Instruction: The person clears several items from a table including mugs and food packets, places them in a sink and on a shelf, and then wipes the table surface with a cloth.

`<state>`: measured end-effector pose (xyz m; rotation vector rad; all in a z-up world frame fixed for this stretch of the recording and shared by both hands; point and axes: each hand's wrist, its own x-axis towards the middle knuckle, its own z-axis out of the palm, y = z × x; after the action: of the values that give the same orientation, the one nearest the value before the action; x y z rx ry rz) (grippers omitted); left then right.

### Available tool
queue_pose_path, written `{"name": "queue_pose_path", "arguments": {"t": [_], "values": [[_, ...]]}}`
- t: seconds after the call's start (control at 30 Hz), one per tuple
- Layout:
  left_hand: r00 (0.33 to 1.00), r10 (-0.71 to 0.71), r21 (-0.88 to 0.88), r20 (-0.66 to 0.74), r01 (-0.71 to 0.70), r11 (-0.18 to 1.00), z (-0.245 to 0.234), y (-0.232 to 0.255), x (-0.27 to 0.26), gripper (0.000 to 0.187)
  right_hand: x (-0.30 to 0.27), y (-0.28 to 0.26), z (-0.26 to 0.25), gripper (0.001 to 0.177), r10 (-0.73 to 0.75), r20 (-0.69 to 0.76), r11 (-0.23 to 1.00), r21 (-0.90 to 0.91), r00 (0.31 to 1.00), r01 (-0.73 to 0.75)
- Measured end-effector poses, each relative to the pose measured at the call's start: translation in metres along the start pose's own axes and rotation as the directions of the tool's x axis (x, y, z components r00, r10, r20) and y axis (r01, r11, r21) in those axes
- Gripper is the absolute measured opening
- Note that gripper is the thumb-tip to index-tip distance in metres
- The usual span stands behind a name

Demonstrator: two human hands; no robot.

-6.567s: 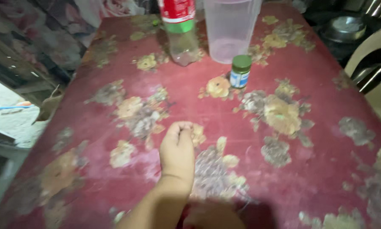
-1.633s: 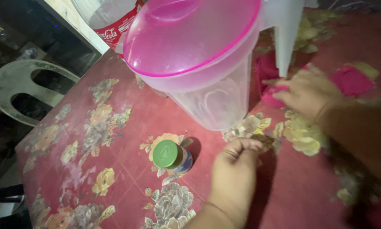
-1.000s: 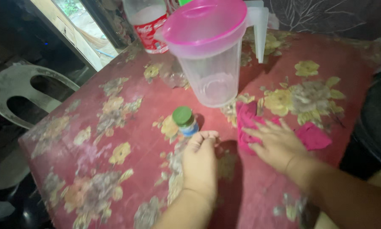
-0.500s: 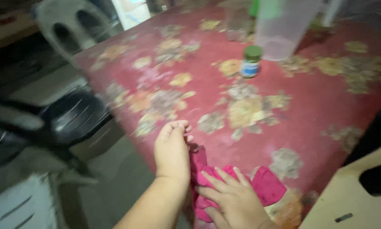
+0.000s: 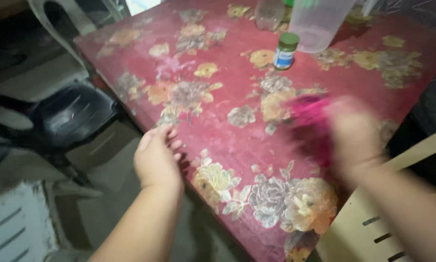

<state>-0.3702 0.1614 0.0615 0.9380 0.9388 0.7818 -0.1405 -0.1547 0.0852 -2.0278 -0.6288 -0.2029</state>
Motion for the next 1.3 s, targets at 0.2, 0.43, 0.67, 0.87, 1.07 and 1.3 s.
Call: {"name": "queue_pose_path", "arguments": {"t": [0.2,0.43,0.67,0.87,1.07,1.3], "values": [[0.994,-0.066,-0.017,0.091,0.068,0.998,0.001,-0.012,-0.021,0.015,-0.030,0.113,-0.031,0.027,-0.237,0.217,0.791,-0.523,0.947,0.318],[1.000,0.017,-0.027,0.005,-0.017,0.999,-0.015,-0.032,-0.005,0.013,-0.143,-0.034,0.071,0.040,-0.096,0.534,0.752,-0.514,0.840,0.413],[0.997,0.080,-0.005,-0.020,-0.080,0.997,-0.026,-0.012,0.012,0.016,-0.195,-0.105,0.157,0.022,-0.529,0.836,0.767,0.399,0.145,0.502],[0.991,0.115,0.059,-0.067,-0.111,0.992,-0.006,0.017,0.027,0.011,-0.031,-0.060,0.095,0.022,-0.077,0.205,0.948,0.317,0.976,0.008],[0.846,0.464,0.463,0.263,-0.533,0.708,0.053,-0.024,0.028,0.026,0.092,0.048,0.061,0.050,0.181,0.271,0.830,-0.558,0.945,0.001],[0.931,0.317,0.944,0.183,-0.257,0.209,0.098,-0.046,0.015,0.044,0.067,0.020,0.150,0.055,-0.082,0.528,0.745,-0.531,0.845,0.404]]}}
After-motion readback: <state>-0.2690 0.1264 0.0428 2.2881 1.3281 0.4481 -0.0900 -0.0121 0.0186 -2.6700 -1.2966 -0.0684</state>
